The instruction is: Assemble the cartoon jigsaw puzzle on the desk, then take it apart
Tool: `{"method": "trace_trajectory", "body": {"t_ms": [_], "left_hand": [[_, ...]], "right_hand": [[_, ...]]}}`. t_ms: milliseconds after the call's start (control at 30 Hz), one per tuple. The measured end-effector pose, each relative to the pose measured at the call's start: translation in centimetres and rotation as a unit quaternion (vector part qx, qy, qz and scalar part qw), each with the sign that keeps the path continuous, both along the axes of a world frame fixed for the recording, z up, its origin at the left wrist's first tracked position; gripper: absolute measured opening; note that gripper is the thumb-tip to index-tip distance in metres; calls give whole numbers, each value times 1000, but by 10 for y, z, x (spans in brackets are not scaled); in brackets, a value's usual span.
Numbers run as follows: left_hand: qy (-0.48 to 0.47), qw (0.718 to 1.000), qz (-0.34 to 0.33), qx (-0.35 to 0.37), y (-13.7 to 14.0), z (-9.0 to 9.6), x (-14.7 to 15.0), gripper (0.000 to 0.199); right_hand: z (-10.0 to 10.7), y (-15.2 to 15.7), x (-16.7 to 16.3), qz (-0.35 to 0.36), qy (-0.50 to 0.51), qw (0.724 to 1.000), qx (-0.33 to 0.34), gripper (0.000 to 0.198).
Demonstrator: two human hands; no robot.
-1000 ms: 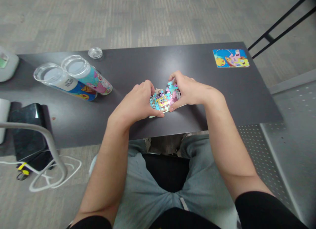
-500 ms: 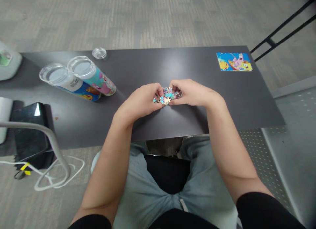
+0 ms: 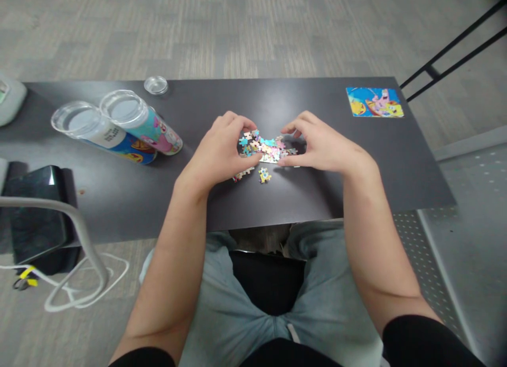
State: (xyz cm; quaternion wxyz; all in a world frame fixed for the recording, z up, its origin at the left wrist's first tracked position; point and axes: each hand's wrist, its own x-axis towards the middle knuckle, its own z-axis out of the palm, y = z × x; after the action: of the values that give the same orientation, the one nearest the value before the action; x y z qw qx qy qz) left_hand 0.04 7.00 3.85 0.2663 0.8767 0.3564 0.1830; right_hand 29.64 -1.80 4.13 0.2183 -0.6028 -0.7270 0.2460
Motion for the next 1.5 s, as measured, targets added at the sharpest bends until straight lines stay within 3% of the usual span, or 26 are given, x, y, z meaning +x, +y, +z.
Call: {"method": "trace_trajectory", "body": {"t_ms": [67, 133, 233, 367, 467, 667, 867, 1067, 1300, 1500], "left_hand": [[34, 999, 0, 14, 1, -6, 2, 79], [65, 998, 0, 8, 2, -11, 6, 85], [83, 996, -6, -5, 3, -12, 12, 60], [43, 998, -20, -46, 4, -9, 17, 40], [16, 996, -32, -77, 2, -6, 20, 37], [24, 999, -27, -36, -2, -2, 26, 26], [-25, 998, -21, -49, 2, -3, 23, 28], [-47, 998, 16, -50, 7, -4, 17, 24], [-71, 997, 19, -39, 9, -9, 16, 33], [-129, 991, -17, -32, 10, -17, 10, 40]], "right_hand": [[-6, -3, -1, -8, -12, 1000, -8, 63], [-12, -4, -5, -7, -19, 1000, 0, 52], [-16, 0, -11, 8, -16, 1000, 16, 30], [-15, 4, -13, 27, 19, 999, 1, 31], [-15, 4, -12, 20, 40, 999, -21, 36], [-20, 3, -7, 5, 29, 999, -16, 34], [-18, 0, -4, -7, 15, 1000, 3, 38], [-15, -1, -5, -10, 37, 999, -26, 40], [-8, -1, -10, 2, 69, 996, 56, 17], [-16, 3, -13, 28, 143, 981, 128, 17]]}}
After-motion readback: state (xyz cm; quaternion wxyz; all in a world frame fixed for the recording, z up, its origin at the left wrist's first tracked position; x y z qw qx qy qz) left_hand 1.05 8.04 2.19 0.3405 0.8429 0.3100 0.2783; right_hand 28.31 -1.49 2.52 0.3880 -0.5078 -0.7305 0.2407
